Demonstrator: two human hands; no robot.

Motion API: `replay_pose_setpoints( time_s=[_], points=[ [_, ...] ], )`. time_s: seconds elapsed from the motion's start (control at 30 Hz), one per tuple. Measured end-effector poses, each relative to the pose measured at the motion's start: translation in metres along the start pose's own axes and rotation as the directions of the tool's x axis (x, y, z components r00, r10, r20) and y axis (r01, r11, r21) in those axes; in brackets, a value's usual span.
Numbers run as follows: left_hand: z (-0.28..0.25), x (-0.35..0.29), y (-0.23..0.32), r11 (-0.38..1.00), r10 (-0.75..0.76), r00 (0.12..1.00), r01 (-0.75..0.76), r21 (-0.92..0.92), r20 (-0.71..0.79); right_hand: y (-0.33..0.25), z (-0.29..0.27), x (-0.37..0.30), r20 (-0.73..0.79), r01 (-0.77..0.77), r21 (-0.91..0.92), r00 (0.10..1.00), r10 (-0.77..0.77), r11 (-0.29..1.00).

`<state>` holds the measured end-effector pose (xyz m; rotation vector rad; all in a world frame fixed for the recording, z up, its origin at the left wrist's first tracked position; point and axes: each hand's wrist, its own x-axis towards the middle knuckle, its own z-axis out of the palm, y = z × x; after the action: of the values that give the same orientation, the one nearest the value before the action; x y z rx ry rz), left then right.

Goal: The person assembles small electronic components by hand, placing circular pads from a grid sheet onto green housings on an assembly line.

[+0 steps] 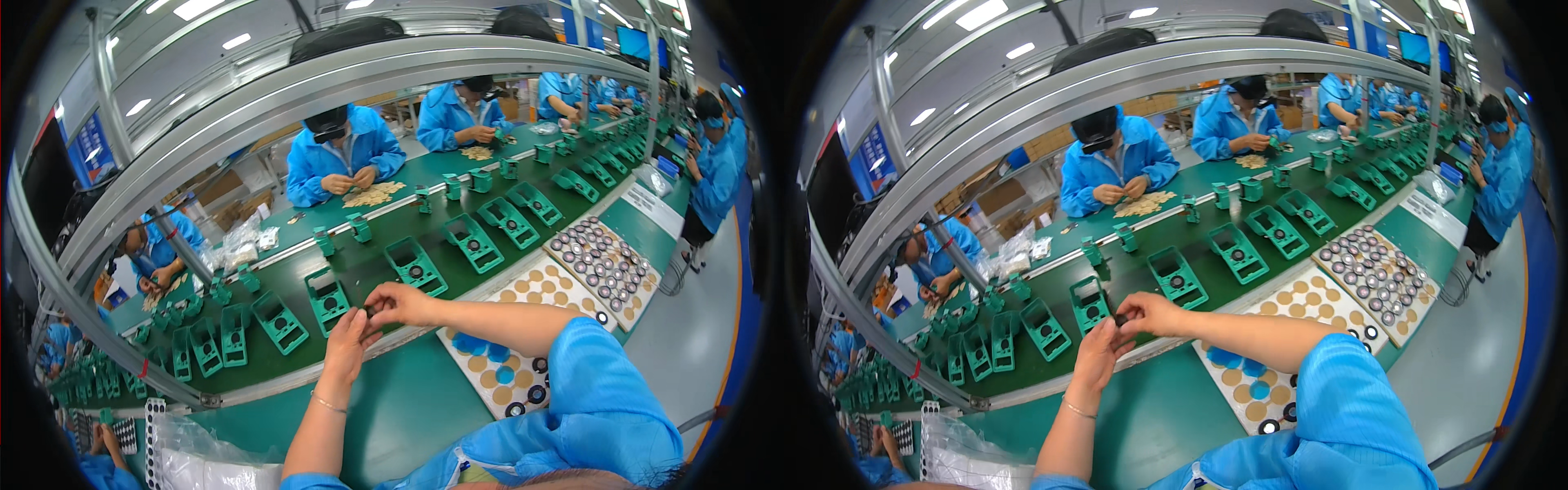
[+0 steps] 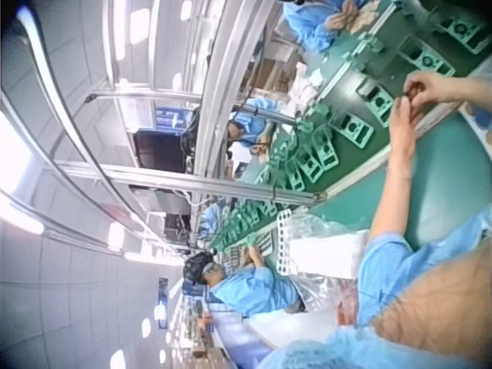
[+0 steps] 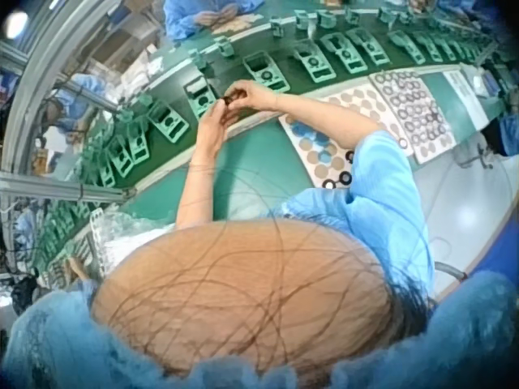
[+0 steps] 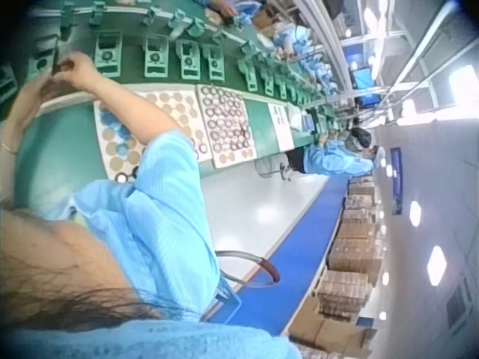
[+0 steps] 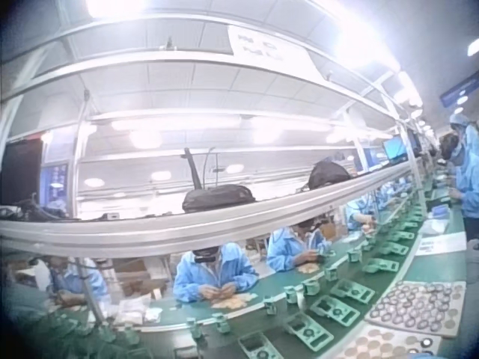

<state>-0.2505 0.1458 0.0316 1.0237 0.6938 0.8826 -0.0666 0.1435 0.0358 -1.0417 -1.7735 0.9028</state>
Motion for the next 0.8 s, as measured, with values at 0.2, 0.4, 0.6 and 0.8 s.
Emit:
replay_pose_setpoints(
  time_s=[0.2, 0.4, 0.6, 0.8],
  points=[
    [-0.038, 0.026, -0.028, -0.12, 0.319, 0.946, -0.029, 0.992, 0.067, 0.032, -0.01, 0.044, -0.159, -0.144, -0.047, 0.978, 0.135, 0.988],
    [-0.035, 0.014, -0.044, -0.196, 0.147, 0.978, -0.115, 0.974, 0.146, 0.046, 0.024, 0.074, -0.086, -0.014, -0.327, 0.996, -0.015, 0.945],
    [-0.034, 0.01, -0.048, -0.234, 0.163, 0.968, -0.148, 0.961, 0.189, 0.068, 0.038, 0.085, 0.214, 0.297, -0.675, 0.955, -0.205, 0.676],
    [-0.035, 0.01, -0.05, -0.24, 0.165, 0.964, -0.166, 0.956, 0.209, 0.081, 0.037, 0.086, 0.259, 0.404, -0.713, 0.911, -0.32, 0.573]
  ],
)
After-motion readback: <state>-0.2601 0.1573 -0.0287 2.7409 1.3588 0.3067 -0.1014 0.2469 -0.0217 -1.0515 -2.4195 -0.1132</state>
